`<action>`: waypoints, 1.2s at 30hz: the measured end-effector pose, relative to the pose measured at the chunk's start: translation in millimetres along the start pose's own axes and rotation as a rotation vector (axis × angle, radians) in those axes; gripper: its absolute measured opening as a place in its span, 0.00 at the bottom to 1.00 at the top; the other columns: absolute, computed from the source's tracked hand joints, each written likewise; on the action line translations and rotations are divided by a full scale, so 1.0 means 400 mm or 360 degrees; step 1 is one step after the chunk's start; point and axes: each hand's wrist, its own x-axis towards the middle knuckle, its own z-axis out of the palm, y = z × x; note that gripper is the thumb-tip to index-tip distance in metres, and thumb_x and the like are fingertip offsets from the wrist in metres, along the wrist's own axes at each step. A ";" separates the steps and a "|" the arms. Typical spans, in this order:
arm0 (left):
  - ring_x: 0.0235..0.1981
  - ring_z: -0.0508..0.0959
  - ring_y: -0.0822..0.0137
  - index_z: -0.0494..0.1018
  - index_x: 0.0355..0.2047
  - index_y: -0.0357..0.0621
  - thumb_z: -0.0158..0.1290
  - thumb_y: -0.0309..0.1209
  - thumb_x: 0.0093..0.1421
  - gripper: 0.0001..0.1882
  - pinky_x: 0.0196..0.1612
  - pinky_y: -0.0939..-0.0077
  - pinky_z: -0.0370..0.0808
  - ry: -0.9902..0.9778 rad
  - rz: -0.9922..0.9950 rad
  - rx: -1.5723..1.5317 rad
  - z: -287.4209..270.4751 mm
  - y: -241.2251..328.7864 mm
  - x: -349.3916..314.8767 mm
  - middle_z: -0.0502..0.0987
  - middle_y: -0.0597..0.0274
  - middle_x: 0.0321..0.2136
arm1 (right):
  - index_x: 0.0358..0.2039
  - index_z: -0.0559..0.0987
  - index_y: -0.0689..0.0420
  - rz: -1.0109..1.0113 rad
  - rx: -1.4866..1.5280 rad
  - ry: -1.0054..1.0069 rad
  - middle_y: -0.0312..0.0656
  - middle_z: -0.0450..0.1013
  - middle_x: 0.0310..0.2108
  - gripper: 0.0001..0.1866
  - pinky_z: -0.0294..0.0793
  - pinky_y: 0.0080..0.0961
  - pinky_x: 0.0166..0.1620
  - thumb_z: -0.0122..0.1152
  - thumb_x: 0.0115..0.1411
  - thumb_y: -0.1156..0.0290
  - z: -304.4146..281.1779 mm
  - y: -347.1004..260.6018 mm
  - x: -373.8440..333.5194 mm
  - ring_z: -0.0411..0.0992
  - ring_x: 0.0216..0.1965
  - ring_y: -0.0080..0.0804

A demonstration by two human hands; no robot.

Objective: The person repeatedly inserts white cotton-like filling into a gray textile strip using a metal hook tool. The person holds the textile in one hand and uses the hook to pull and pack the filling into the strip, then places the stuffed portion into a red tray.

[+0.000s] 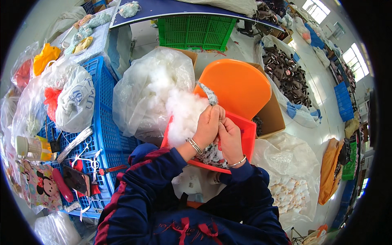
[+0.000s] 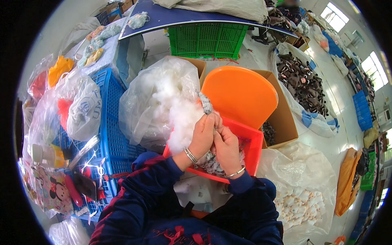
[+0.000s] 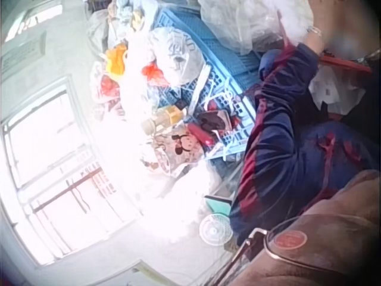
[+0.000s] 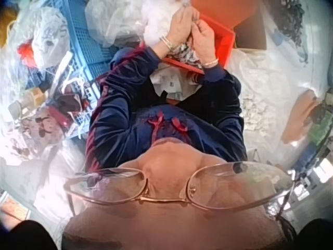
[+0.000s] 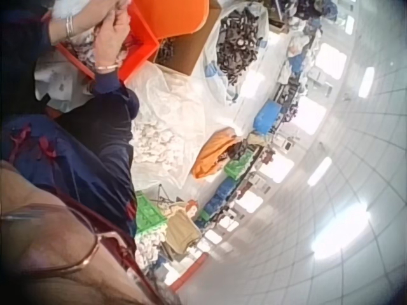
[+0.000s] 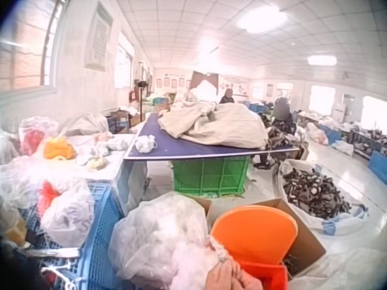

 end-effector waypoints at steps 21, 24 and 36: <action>0.23 0.62 0.75 0.60 0.24 0.44 0.34 0.43 0.73 0.22 0.28 0.80 0.63 0.0117 -0.0089 -0.0198 -0.013 -0.001 0.028 0.67 0.64 0.22 | 0.34 0.73 0.61 -0.0154 -0.0157 0.0090 0.29 0.67 0.23 0.05 0.61 0.13 0.25 0.52 0.67 0.73 -0.004 0.031 0.007 0.62 0.22 0.13; 0.25 0.63 0.76 0.60 0.24 0.43 0.36 0.41 0.73 0.21 0.28 0.80 0.64 0.0033 -0.0064 -0.0100 0.001 0.001 0.008 0.69 0.63 0.26 | 0.35 0.74 0.59 -0.0123 -0.0133 0.0188 0.30 0.69 0.22 0.07 0.61 0.11 0.23 0.51 0.69 0.70 0.012 0.013 0.005 0.62 0.18 0.12; 0.37 0.72 0.74 0.71 0.40 0.41 0.41 0.42 0.71 0.17 0.42 0.75 0.72 -0.0019 -0.0320 -0.0219 -0.063 0.068 0.048 0.75 0.64 0.34 | 0.33 0.72 0.61 -0.0101 -0.0236 -0.0005 0.30 0.65 0.22 0.07 0.60 0.14 0.25 0.51 0.68 0.72 -0.022 -0.005 0.007 0.60 0.20 0.15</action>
